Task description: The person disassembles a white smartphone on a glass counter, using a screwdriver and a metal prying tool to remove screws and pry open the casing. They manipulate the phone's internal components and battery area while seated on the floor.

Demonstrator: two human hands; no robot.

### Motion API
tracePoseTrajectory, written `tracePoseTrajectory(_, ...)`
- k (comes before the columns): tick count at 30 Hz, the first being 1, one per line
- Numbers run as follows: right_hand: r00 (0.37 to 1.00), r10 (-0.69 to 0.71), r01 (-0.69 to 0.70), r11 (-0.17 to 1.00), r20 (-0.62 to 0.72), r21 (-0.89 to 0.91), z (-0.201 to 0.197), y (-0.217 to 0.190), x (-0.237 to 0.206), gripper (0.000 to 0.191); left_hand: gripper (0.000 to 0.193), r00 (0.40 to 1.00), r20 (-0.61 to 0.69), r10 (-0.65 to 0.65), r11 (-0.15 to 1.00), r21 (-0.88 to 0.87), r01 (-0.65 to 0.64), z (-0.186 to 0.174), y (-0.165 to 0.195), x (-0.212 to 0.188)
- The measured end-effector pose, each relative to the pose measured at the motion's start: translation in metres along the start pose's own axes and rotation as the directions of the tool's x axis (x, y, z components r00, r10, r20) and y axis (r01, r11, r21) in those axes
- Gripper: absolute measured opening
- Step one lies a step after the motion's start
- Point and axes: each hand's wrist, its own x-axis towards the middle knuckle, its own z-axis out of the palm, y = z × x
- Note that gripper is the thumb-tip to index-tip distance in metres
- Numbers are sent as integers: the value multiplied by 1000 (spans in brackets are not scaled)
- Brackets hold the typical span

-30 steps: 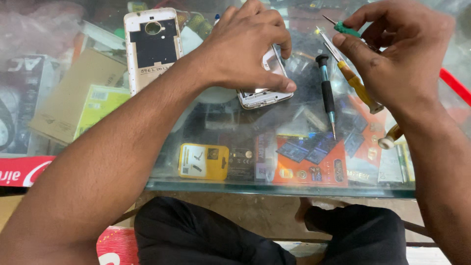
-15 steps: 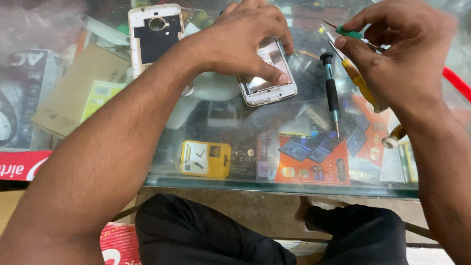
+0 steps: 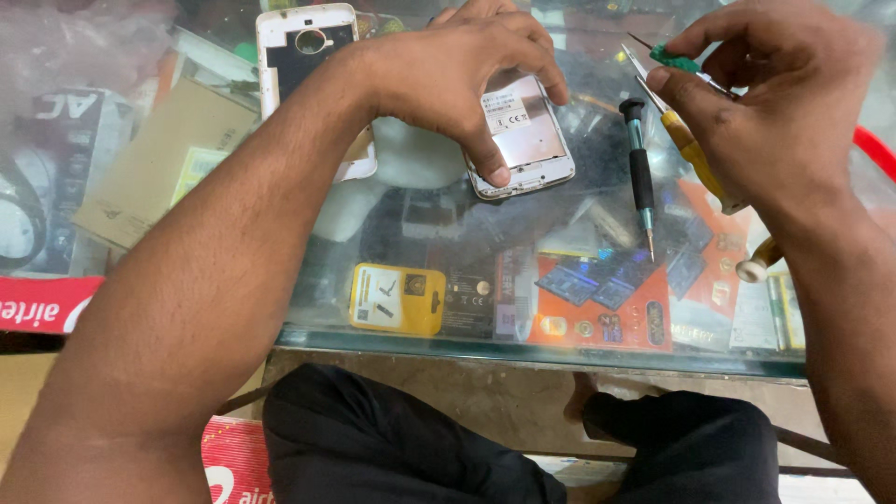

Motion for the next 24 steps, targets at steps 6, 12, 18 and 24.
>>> tracePoseTrajectory(6, 990, -144, 144, 989, 2, 42, -1, 9, -3, 13, 93, 997, -14, -73, 997, 13, 73, 4, 2, 3)
tracePoseTrajectory(12, 984, -172, 164, 974, 42, 153, -3, 4, -1, 15, 89, 998, -17, -67, 998, 11, 67, 4, 1, 3)
tracePoseTrajectory(18, 981, -54, 1, 961, 186, 276, -9, -28, 4, 17, 86, 1000, -21, -12, 1000, 18, 12, 3, 0, 4)
tracePoseTrajectory(24, 948, -116, 47, 972, 296, 231, -1, -45, 7, 15, 88, 997, -36, -65, 998, -9, 65, 5, 2, 4)
